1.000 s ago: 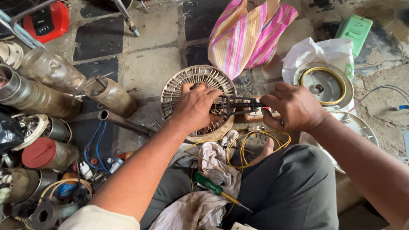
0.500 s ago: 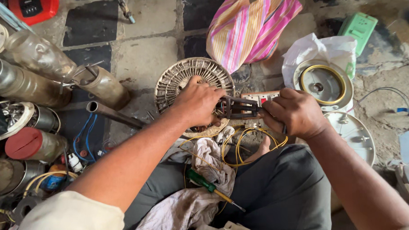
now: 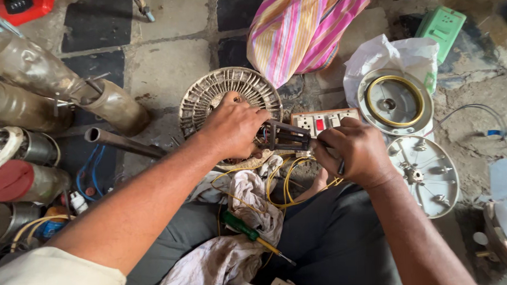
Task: The person disassembles and services a ceiling fan motor by using a puller to remove components, manipulating the internal coil assembly by hand, and using a hammer to tap parts into place.
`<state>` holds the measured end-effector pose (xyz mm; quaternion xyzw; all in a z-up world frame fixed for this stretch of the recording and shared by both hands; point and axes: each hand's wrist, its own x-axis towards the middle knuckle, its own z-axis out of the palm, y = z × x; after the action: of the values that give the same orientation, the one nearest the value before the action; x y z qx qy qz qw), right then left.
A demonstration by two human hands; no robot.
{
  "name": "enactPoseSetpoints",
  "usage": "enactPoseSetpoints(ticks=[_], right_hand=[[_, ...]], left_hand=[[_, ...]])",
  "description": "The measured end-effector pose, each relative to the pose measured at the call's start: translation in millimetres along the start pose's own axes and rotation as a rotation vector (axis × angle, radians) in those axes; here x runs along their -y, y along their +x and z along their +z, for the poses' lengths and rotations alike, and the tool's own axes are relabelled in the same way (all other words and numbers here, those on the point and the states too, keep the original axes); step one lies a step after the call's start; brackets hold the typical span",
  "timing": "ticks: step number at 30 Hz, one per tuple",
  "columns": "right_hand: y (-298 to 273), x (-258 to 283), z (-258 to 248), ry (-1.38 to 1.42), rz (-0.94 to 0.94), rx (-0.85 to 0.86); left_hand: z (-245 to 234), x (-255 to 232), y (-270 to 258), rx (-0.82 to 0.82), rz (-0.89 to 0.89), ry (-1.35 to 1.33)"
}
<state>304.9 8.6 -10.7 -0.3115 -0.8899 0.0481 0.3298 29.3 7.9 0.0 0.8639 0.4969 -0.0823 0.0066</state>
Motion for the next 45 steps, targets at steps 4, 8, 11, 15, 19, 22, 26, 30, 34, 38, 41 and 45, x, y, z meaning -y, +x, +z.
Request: enactPoseSetpoints(ticks=[4, 8, 11, 15, 19, 22, 26, 30, 34, 38, 41, 45], right_hand=[[-13, 4, 4, 0.000, 0.115, -0.011], [-23, 4, 5, 0.042, 0.098, 0.016], [-18, 10, 3, 0.050, 0.121, 0.043], [11, 14, -13, -0.042, 0.083, 0.056], [44, 23, -18, -0.023, -0.050, 0.073], [47, 27, -20, 0.007, -0.069, 0.041], [45, 34, -18, -0.010, -0.075, 0.035], [40, 34, -14, -0.043, -0.041, 0.048], [35, 29, -13, -0.064, -0.021, 0.059], [26, 23, -8, -0.045, -0.020, 0.050], [18, 19, -3, -0.076, 0.018, 0.069], [8, 17, 1, -0.094, 0.097, 0.092]], left_hand=[[-2, -8, 4, -0.082, 0.059, 0.076], [-8, -13, 9, 0.131, 0.021, 0.049], [-5, -9, 4, 0.123, 0.023, 0.045], [4, 10, -5, -0.178, 0.079, -0.119], [22, 33, -35, -0.493, 0.035, -0.299], [38, 39, -53, -0.689, -0.069, -0.556], [53, 29, -50, -0.713, -0.290, -0.741], [61, 25, -41, -0.806, -0.337, -0.823], [68, 15, -39, -1.015, -0.321, -0.880], [76, 13, -35, -1.037, -0.296, -0.978], [79, 15, -34, -1.005, -0.277, -1.020], [78, 14, -26, -0.991, -0.248, -1.036]])
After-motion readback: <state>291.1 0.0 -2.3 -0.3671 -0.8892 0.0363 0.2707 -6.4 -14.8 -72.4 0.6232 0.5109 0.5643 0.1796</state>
